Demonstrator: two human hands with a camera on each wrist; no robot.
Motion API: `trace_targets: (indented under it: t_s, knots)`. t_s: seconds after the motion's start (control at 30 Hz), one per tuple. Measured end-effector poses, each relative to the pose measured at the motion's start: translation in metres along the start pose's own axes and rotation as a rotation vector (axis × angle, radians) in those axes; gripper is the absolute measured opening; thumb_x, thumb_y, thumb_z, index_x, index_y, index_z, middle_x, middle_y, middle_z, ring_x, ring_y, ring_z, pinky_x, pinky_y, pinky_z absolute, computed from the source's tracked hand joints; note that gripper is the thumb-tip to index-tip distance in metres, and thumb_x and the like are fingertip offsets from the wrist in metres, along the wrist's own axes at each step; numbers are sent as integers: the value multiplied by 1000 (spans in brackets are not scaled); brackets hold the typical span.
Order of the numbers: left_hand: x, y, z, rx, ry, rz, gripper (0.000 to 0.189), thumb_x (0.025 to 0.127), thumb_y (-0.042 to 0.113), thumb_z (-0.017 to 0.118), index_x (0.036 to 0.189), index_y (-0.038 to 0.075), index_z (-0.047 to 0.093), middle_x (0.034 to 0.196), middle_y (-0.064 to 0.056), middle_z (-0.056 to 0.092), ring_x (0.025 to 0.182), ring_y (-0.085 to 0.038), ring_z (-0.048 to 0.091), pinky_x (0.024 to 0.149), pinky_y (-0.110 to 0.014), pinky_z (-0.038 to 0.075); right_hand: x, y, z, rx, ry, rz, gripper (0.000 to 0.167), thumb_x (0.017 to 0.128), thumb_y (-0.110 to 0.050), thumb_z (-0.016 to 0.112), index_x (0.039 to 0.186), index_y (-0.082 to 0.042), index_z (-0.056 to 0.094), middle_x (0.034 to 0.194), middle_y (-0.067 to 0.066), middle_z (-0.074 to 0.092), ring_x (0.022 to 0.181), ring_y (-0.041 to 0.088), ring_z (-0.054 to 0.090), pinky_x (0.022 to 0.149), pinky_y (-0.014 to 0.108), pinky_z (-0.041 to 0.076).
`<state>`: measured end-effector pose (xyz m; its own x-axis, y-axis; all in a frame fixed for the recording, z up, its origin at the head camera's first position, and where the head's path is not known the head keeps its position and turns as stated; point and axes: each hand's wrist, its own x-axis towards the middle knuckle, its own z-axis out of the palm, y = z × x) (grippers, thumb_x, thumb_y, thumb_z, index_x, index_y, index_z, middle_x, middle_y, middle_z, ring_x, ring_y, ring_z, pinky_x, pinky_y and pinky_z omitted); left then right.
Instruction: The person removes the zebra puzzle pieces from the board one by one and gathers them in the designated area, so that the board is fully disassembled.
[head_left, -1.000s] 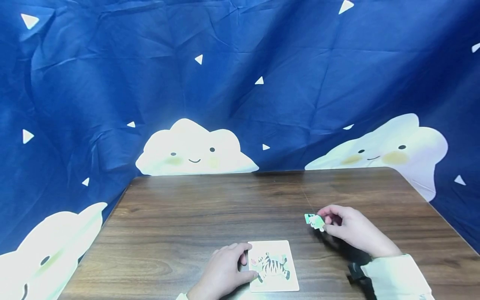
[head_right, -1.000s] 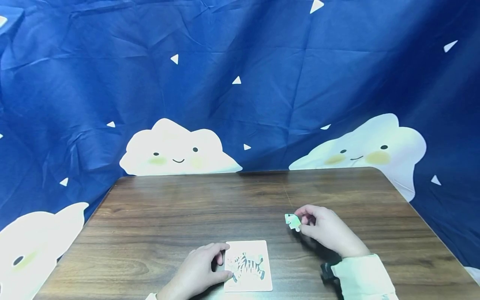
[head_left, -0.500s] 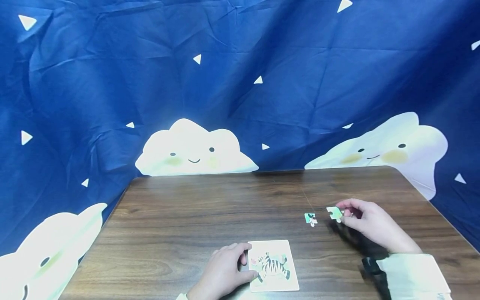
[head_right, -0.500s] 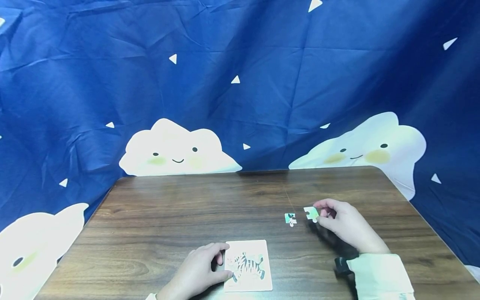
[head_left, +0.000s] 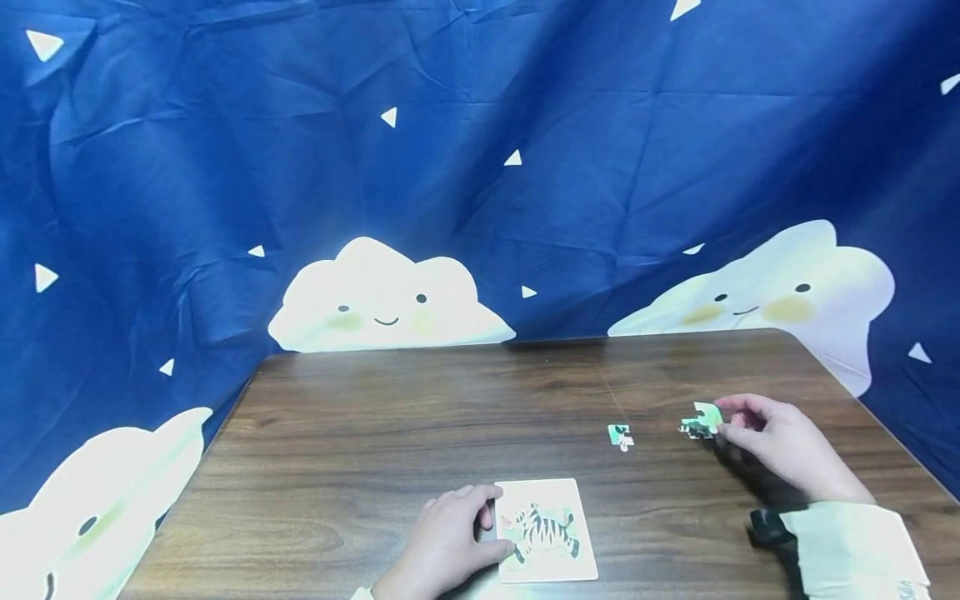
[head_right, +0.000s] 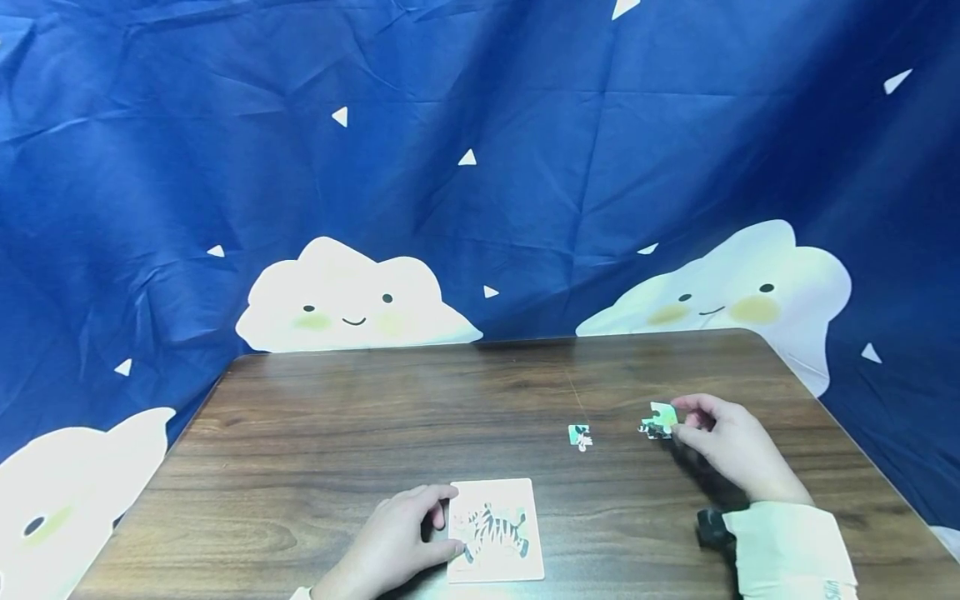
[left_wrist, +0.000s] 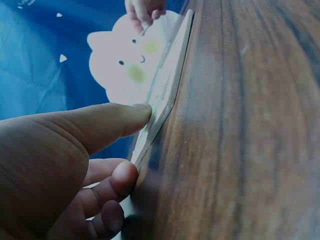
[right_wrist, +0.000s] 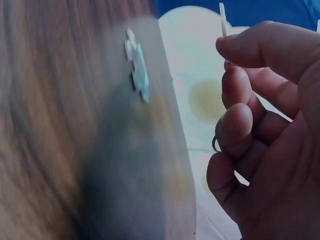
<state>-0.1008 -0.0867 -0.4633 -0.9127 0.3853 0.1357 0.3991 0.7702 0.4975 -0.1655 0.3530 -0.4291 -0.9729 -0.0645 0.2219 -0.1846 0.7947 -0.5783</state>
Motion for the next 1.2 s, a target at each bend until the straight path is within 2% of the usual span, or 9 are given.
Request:
trace_targets:
  t_s: [0.23, 0.4, 0.53, 0.77, 0.83, 1.07, 1.2]
  knots:
    - [-1, -1, -2, -14, -13, -11, 59, 74, 48, 79, 123, 16, 67, 80, 23, 48, 77, 2, 46, 78, -32, 41, -1, 27, -6, -50, 11, 63, 36, 91, -20, 72, 118, 3, 65, 83, 0, 59, 69, 4, 47, 62, 23, 36]
    - [-1, 0, -3, -18, -21, -16, 59, 75, 48, 79, 123, 16, 67, 80, 23, 48, 77, 1, 46, 79, -33, 41, -7, 56, -17, -94, 18, 143, 41, 93, -23, 70, 120, 7, 62, 83, 2, 62, 68, 4, 48, 61, 24, 35]
    - [-2, 0, -4, -18, -19, -15, 59, 75, 47, 79, 123, 16, 67, 80, 23, 47, 77, 1, 46, 78, -33, 40, -9, 71, -22, -111, 16, 205, 44, 94, -25, 69, 121, 8, 60, 83, 4, 63, 69, 6, 50, 65, 28, 33]
    - [-2, -1, -6, -23, 2, -6, 57, 75, 46, 80, 122, 16, 68, 80, 23, 48, 77, 1, 46, 78, -34, 40, -5, 79, -22, -129, 29, 165, 41, 91, -22, 71, 118, 7, 62, 83, 3, 63, 68, 1, 47, 64, 26, 32]
    - [-2, -2, -5, -27, -1, -7, 57, 75, 46, 80, 122, 16, 68, 80, 23, 48, 77, 1, 47, 77, -33, 40, -2, 80, -22, -139, 20, 157, 39, 91, -20, 71, 117, 8, 63, 82, 3, 62, 68, 2, 47, 63, 26, 32]
    - [0, -3, -1, -36, -8, -15, 57, 76, 47, 80, 123, 17, 67, 80, 23, 48, 77, 2, 47, 77, -33, 39, 11, 86, -23, -158, -96, 155, 38, 91, -18, 66, 116, 10, 61, 82, 5, 58, 74, 19, 48, 68, 37, 35]
    - [2, -4, 2, -38, -14, -14, 57, 76, 47, 80, 123, 18, 68, 80, 24, 48, 77, 2, 47, 76, -32, 39, 11, 91, -22, -187, -77, 144, 39, 91, -16, 65, 118, 12, 60, 79, 4, 57, 71, 17, 48, 66, 36, 35]
